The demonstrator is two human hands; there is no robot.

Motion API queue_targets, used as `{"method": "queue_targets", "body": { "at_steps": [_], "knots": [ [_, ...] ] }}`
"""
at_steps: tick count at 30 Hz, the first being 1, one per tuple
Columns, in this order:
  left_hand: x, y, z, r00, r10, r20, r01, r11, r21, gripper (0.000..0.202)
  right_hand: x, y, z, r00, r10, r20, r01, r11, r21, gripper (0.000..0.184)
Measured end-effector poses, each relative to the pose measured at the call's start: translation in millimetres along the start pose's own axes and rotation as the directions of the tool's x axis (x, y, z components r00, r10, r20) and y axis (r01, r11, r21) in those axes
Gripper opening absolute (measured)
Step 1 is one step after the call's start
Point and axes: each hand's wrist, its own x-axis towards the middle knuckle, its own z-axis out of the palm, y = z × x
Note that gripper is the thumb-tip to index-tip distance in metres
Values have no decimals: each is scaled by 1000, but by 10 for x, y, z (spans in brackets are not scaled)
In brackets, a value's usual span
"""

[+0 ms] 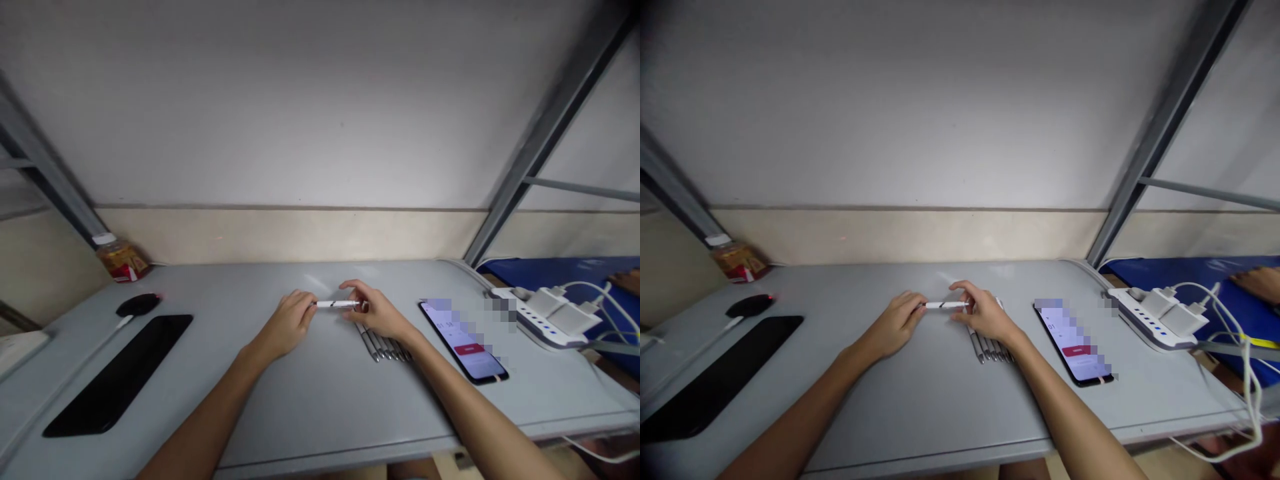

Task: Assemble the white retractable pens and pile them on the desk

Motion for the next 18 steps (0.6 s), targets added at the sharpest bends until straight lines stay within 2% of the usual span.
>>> {"method": "queue_targets", "body": {
  "at_steps": [2, 3, 5, 6, 8, 10, 13, 15, 18],
  "knots": [
    [-3, 1, 1, 1000, 0, 3, 0, 1000, -9, 26, 5, 11, -9, 1000, 6, 11, -6, 999, -34, 23],
    [-4, 5, 2, 1000, 5, 6, -5, 1000, -16, 27, 7, 14, -11, 999, 30, 32, -28, 998, -49, 23],
    [-5, 13, 2, 1000, 18, 7, -18, 1000, -26, 29, 7, 16, -13, 993, 84, 80, -79, 995, -65, 43],
    [-4, 16, 3, 1000, 23, 5, -23, 999, -27, 30, 6, 15, -13, 992, 97, 85, -92, 994, -63, 45],
    [-2, 13, 4, 1000, 23, -2, -23, 999, -22, 32, 1, 13, -12, 996, 76, 38, -74, 996, -40, 33],
    [-1, 1, 9, 1000, 15, -11, -15, 1000, -11, 32, -3, 10, -11, 999, 34, -14, -34, 999, -23, 37],
    [-4, -18, 21, 1000, 14, -11, -14, 1000, -11, 32, -8, -2, -9, 998, 53, 38, -52, 998, -47, 29],
    [-9, -22, 29, 1000, 21, -7, -21, 1000, -23, 32, -11, -22, -10, 994, 86, 70, -82, 995, -63, 43],
    [-15, -18, 34, 1000, 16, -4, -17, 1000, -26, 34, -18, -58, -14, 999, 50, 17, -49, 998, -39, 30]
  ]
}}
